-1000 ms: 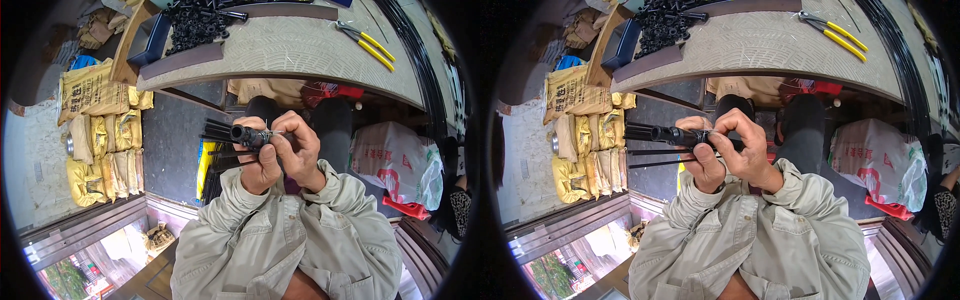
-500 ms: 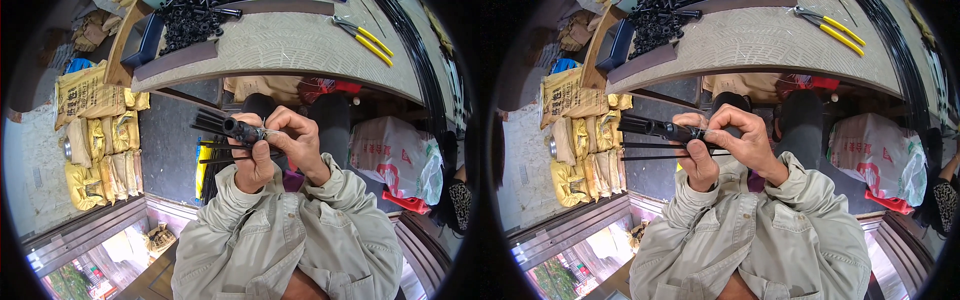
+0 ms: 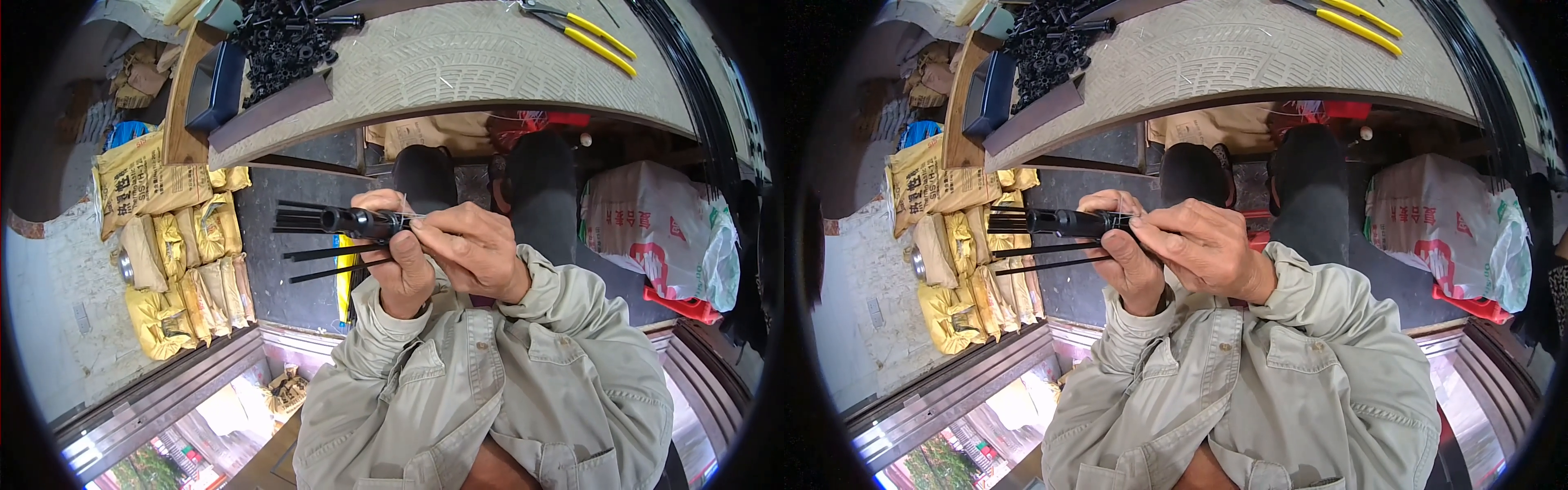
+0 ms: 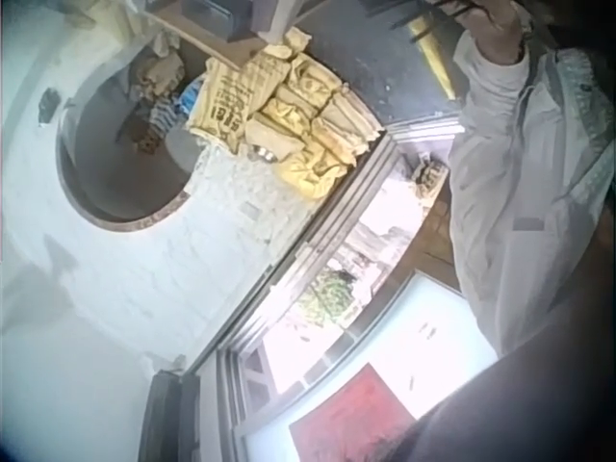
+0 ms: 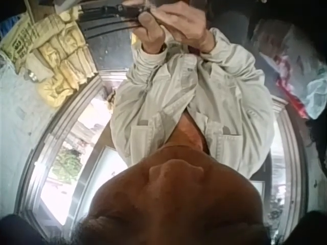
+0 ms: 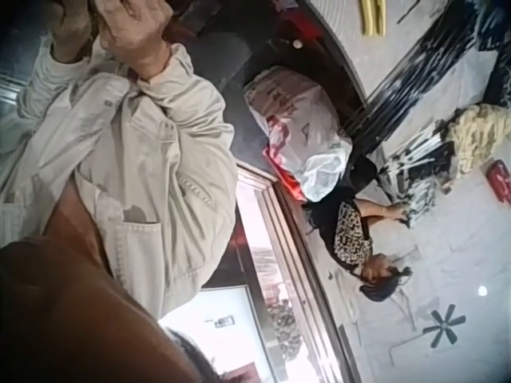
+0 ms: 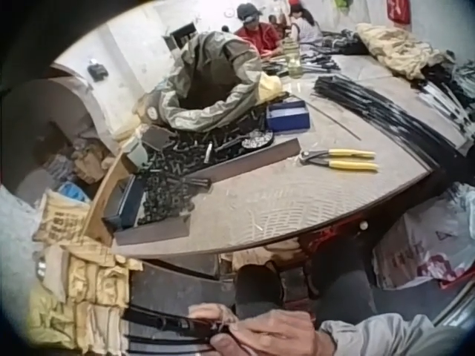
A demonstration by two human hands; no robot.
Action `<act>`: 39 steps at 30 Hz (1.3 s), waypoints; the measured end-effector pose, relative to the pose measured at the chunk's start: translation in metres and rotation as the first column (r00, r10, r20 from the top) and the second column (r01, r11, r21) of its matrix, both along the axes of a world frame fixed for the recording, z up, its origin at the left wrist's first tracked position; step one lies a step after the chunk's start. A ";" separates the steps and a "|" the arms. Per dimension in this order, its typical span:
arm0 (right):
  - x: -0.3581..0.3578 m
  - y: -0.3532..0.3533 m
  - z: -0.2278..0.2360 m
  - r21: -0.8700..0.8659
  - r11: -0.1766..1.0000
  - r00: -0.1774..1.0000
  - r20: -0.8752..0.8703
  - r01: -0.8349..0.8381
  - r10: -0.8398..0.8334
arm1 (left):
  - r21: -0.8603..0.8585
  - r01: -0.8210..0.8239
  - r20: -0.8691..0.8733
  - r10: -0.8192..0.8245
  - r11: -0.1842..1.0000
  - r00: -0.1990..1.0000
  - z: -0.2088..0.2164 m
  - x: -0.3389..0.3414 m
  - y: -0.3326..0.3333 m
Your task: Assembling a cable harness by inserting wires into a connector and securing components with pliers and a hammer.
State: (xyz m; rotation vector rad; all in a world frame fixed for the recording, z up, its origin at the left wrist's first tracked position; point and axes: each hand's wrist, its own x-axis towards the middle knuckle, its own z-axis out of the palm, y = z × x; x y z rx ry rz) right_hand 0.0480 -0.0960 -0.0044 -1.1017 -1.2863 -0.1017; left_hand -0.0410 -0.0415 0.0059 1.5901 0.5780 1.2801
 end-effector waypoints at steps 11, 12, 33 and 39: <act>0.002 -0.006 -0.004 0.045 0.999 0.999 -0.038 0.008 -0.007 | 0.162 0.242 -0.145 -0.219 0.957 0.965 0.016 -0.005 -0.001; 0.003 -0.006 -0.003 0.055 0.998 0.999 -0.045 -0.002 0.005 | 0.098 0.262 -0.099 -0.253 0.960 0.962 0.017 -0.005 -0.002; 0.268 0.012 0.029 -0.333 0.573 0.486 0.864 0.749 -0.133 | 0.011 0.417 -0.147 -0.411 0.909 0.900 0.034 -0.012 0.000; 0.161 -0.013 0.060 -0.561 0.803 0.905 -0.421 -0.200 -0.068 | -0.096 0.361 -0.099 -0.370 0.928 0.924 0.029 -0.009 0.001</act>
